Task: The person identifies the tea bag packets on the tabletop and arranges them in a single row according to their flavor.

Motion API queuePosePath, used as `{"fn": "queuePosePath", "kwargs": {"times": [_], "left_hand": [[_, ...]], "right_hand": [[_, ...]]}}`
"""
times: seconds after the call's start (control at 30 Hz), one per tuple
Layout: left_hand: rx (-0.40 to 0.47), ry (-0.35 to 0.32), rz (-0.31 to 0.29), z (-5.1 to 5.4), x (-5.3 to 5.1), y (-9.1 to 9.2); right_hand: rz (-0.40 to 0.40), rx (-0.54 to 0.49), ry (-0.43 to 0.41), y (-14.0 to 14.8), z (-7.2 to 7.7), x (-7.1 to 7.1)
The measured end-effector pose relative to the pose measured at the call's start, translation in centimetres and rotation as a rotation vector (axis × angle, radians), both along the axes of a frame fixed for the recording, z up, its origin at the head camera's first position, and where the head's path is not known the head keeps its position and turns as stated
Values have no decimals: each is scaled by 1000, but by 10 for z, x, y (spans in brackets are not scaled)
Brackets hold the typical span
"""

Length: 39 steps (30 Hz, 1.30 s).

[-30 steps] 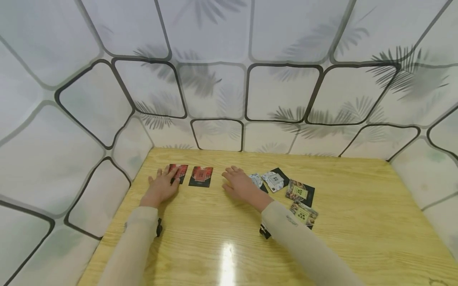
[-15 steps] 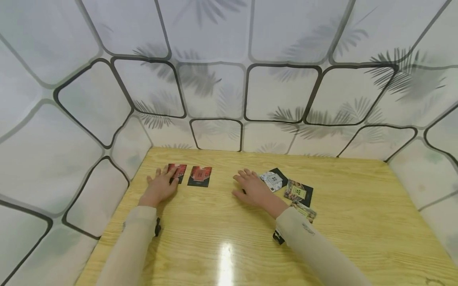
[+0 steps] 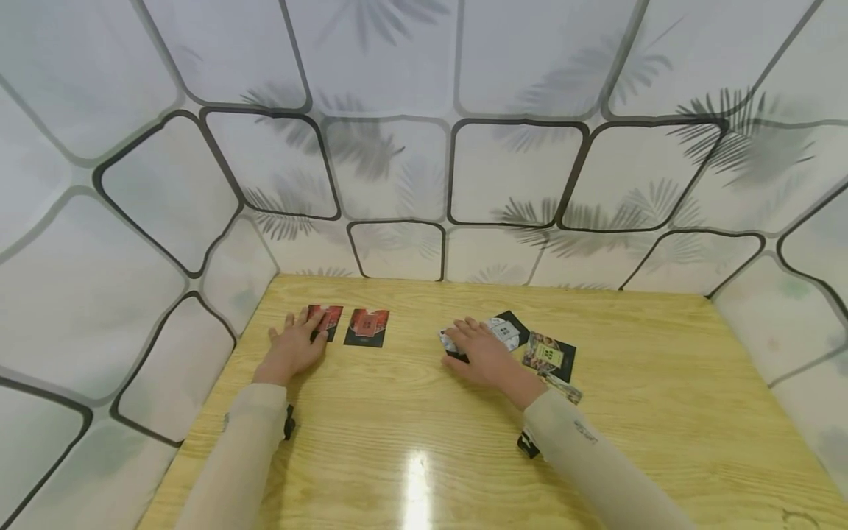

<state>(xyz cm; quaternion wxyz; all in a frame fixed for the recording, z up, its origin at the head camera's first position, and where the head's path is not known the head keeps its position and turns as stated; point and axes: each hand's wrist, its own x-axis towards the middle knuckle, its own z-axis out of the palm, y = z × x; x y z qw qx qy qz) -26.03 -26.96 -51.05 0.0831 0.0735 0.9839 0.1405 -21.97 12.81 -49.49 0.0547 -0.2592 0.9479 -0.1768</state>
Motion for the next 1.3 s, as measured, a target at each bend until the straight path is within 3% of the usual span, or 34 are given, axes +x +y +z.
{"fn": "queuePosePath", "kwargs": {"times": [0.53, 1.07, 1.3], "left_hand": [[13, 2, 6, 5, 3, 0], [17, -4, 6, 3, 3, 0], [19, -9, 7, 4, 3, 2]], "right_hand": [[-3, 16, 12, 14, -4, -1], [23, 99, 26, 19, -10, -2], [8, 89, 22, 19, -12, -2]]}}
